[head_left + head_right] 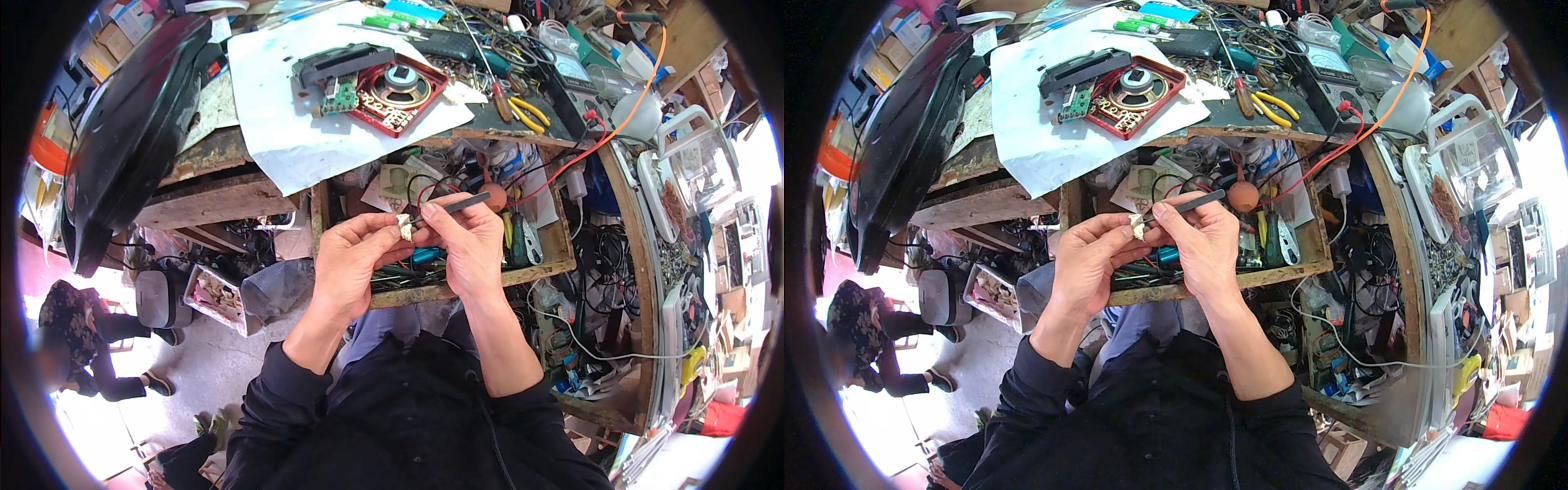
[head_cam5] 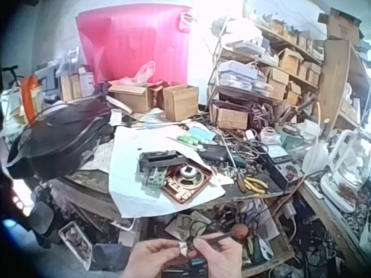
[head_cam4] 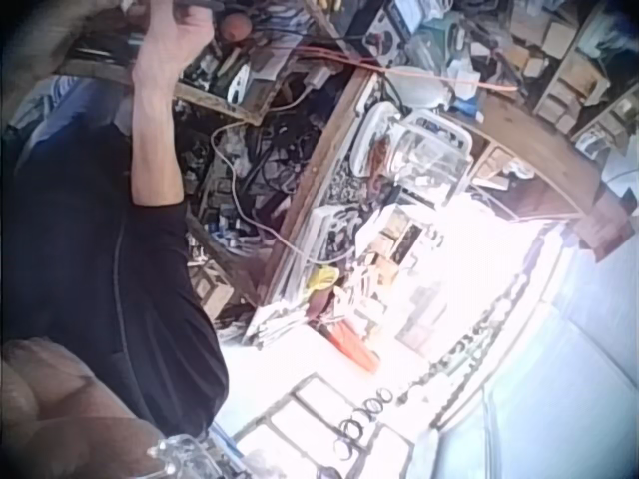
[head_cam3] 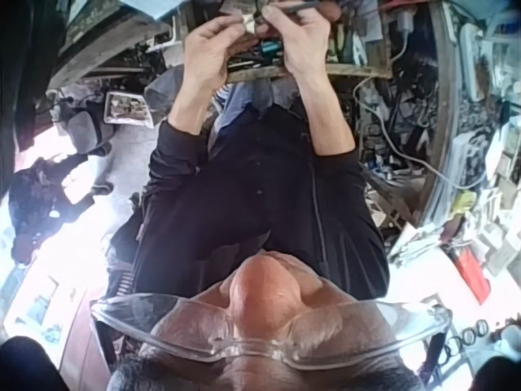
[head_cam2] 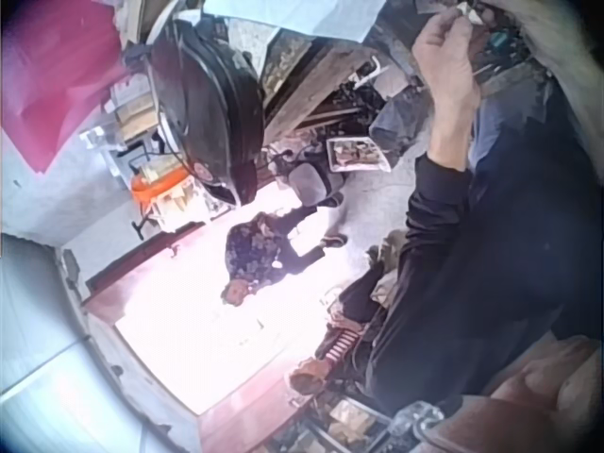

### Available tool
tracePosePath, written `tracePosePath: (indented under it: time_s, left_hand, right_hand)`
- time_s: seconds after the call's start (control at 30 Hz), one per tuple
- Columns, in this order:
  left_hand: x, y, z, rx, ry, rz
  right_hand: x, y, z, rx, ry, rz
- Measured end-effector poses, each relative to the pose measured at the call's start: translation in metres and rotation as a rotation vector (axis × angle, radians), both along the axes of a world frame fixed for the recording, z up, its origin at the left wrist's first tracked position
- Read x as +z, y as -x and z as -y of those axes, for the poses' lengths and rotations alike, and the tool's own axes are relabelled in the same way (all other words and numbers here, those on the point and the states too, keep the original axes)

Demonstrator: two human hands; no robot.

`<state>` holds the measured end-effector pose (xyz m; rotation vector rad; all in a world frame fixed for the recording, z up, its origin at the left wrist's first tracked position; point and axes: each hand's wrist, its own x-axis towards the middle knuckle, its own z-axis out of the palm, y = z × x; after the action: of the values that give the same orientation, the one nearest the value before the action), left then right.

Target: The person uses a small tool to scrape and clean a component on a green circuit board, then places the board into a black plastic housing. The person continues to adjust the board and housing with both hands.

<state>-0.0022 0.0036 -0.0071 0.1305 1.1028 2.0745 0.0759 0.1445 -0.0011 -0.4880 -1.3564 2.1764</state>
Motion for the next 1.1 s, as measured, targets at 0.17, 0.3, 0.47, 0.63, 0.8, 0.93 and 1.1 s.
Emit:
tracePosePath:
  time_s: [0.17,0.3,0.47,0.63,0.8,0.93,1.1]
  left_hand:
    - [0.0006,-0.0004,-0.0006,-0.009,0.020,-0.013]
    - [0.0027,-0.0027,-0.0022,0.000,0.047,-0.039]
    - [-0.0003,-0.0039,-0.0023,0.000,0.057,-0.095]
    - [-0.0004,-0.0037,-0.0022,-0.004,0.064,-0.114]
    - [0.0049,-0.0050,-0.0043,0.007,0.112,-0.107]
    - [0.0025,-0.0053,-0.0051,-0.001,0.100,-0.118]
    - [-0.0002,-0.0060,-0.0045,-0.001,0.104,-0.164]
  right_hand:
    - [0.0025,-0.0011,0.0017,-0.012,-0.024,0.017]
    - [0.0031,-0.0023,0.0025,-0.005,-0.077,0.014]
    - [0.0014,-0.0038,0.0026,0.014,-0.134,0.006]
    - [0.0003,-0.0035,0.0036,0.017,-0.153,-0.017]
    - [0.0001,-0.0033,0.0026,0.007,-0.129,-0.036]
    - [-0.0005,-0.0032,0.0021,-0.004,-0.135,-0.049]
    - [-0.0021,-0.0028,0.0027,-0.003,-0.155,-0.046]
